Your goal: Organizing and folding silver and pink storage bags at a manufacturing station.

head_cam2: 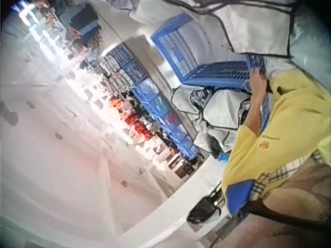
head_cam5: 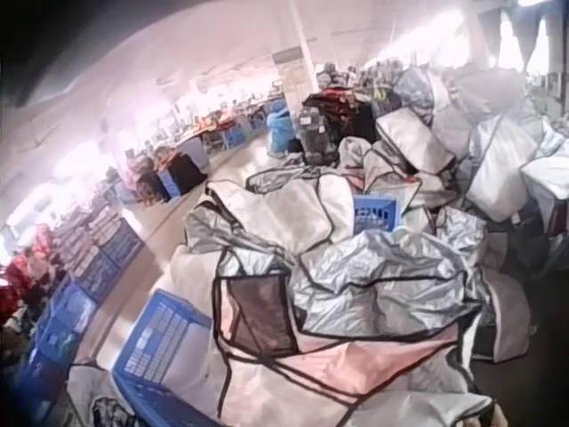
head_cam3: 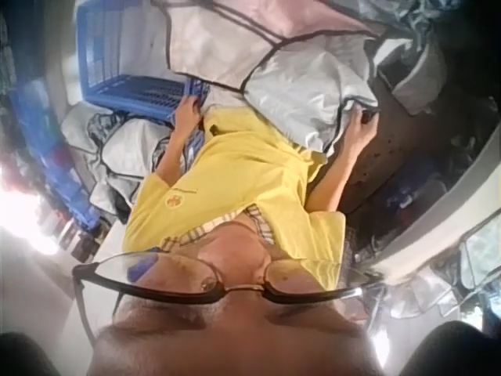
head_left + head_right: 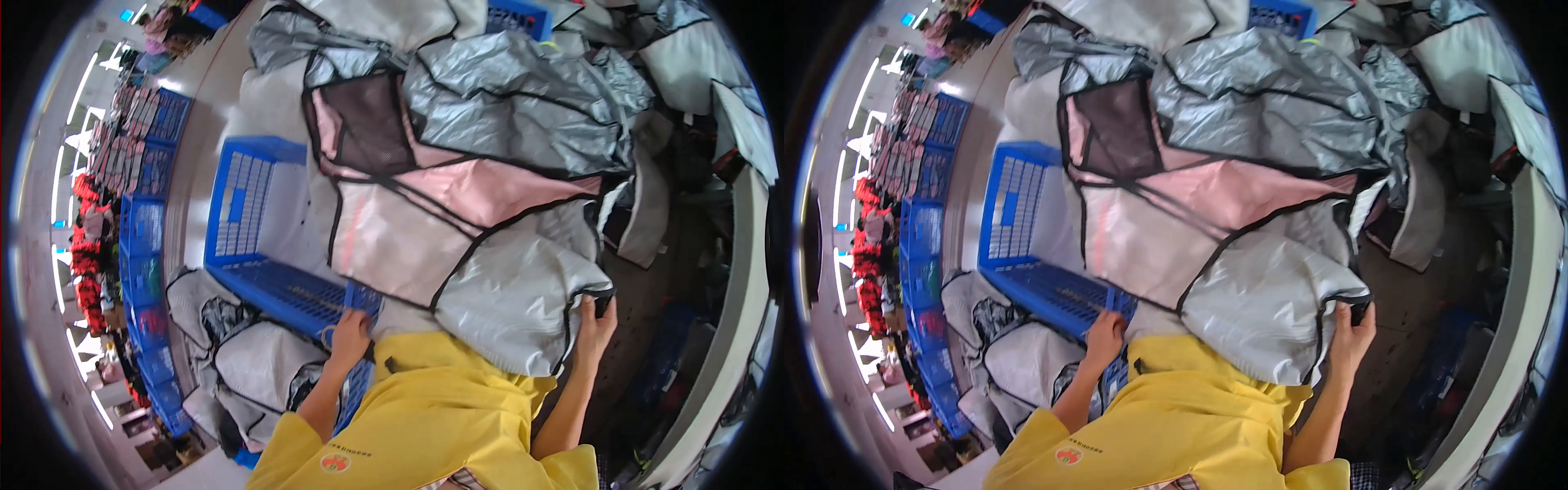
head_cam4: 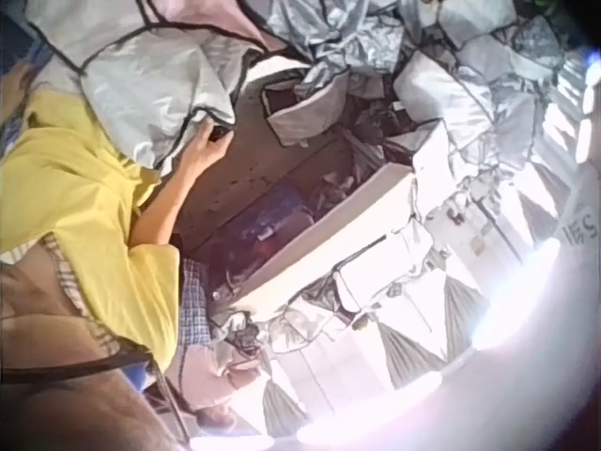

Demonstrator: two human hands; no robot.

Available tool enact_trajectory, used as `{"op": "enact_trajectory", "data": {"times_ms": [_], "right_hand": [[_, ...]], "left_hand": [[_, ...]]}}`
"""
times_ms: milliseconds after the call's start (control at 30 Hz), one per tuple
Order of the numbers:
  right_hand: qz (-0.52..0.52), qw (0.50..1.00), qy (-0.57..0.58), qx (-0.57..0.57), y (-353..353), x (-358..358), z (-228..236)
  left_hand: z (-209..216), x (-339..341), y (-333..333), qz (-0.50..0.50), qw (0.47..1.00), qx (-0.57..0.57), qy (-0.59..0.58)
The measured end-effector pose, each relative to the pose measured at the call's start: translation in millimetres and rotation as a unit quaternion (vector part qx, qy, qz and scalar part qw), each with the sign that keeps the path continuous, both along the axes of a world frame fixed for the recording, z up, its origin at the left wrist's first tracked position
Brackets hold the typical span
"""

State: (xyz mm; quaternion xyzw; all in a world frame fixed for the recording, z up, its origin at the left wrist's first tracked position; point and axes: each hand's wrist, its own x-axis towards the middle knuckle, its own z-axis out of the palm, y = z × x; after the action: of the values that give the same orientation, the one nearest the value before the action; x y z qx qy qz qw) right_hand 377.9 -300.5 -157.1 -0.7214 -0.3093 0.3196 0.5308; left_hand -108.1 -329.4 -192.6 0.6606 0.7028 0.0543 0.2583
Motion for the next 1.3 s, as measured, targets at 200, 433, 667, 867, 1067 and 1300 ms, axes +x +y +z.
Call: {"op": "enact_trajectory", "data": {"times_ms": [200, 433, 667, 867, 1067, 1300], "right_hand": [[0.015, 0.998, 0.006, -0.053, 8.9, -10.8, 16.5], [0.009, 0.996, 0.081, -0.040, 1.8, 11.4, 28.7], [-0.035, 0.998, -0.020, -0.042, 69.8, 16.0, 138.2], [0.046, 0.936, -0.301, -0.178, 167.7, -6.9, 106.7], [-0.034, 0.963, -0.250, -0.091, 171.2, 20.2, 20.1], [-0.070, 0.970, -0.015, 0.231, 120.8, 2.1, 134.2]], "left_hand": [[13.4, 4.8, 13.7, 0.048, 0.982, -0.040, 0.177], [103.9, 65.8, 121.0, -0.006, 0.989, 0.145, 0.033], [167.3, 91.5, 214.2, -0.178, 0.908, 0.370, 0.077], [152.1, 84.3, 250.0, -0.276, 0.896, 0.286, 0.199], [155.1, 66.2, 226.2, -0.257, 0.906, 0.311, 0.130], [238.1, 20.4, 163.0, -0.102, 0.839, 0.533, 0.032]]}}
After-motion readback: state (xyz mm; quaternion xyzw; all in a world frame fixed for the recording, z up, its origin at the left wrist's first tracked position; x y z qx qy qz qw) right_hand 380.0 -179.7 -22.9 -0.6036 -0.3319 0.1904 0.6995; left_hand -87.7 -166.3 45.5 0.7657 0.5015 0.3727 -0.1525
